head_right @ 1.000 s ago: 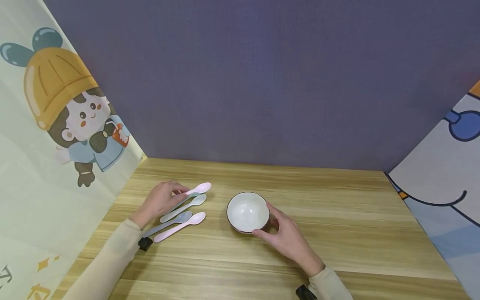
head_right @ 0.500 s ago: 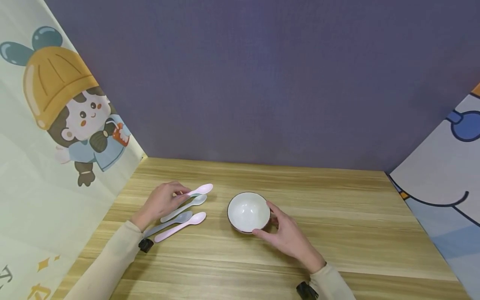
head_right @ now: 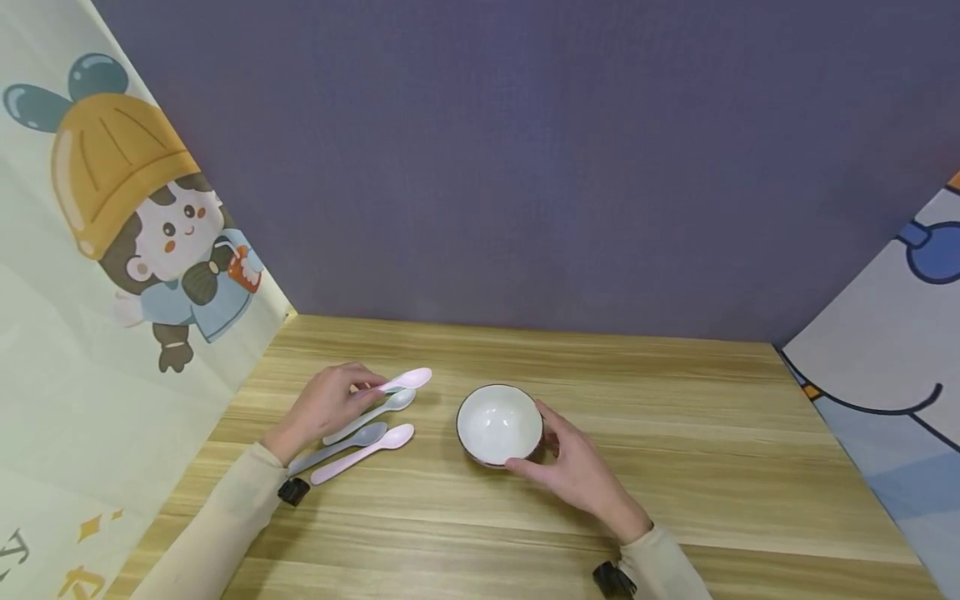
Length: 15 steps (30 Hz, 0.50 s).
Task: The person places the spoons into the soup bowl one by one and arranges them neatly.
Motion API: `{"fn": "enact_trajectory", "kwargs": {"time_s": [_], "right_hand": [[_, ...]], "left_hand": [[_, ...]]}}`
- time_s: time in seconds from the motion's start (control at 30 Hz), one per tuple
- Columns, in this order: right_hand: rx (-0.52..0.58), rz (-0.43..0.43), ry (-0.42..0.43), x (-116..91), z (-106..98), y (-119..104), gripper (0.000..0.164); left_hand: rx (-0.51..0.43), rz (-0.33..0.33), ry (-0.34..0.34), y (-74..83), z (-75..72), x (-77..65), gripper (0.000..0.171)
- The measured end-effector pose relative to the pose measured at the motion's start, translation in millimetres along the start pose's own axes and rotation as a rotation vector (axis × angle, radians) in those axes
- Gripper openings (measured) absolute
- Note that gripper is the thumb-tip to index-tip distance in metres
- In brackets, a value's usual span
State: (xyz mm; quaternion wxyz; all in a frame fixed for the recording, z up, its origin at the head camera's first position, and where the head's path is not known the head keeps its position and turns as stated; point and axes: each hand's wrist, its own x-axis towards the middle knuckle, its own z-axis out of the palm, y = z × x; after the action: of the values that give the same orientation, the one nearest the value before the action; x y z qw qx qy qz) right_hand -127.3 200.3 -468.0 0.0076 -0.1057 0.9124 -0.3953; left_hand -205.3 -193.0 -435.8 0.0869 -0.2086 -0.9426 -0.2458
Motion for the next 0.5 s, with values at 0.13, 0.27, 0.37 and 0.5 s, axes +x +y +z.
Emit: {"fn": "enact_trajectory", "kwargs": {"time_s": [0.13,0.27,0.37,0.5], "right_hand": [[0.005,0.011,-0.005,-0.5,-0.9,-0.4,0.108],[0.008,0.019,-0.011,-1.0,-0.9,-0.6,0.109],[0.012,0.025,-0.015,-0.9,-0.3,0.3,0.108],[0.018,0.02,-0.021,-1.2,0.5,1.4,0.108]], "left_hand": [[-0.011,0.007,0.002,2.3,-0.6,-1.0,0.019],[-0.018,0.024,-0.002,4.4,-0.4,-1.0,0.018],[-0.019,0.032,-0.005,6.5,-0.6,-1.1,0.017],[-0.014,0.033,-0.007,9.3,-1.4,-2.2,0.016]]}}
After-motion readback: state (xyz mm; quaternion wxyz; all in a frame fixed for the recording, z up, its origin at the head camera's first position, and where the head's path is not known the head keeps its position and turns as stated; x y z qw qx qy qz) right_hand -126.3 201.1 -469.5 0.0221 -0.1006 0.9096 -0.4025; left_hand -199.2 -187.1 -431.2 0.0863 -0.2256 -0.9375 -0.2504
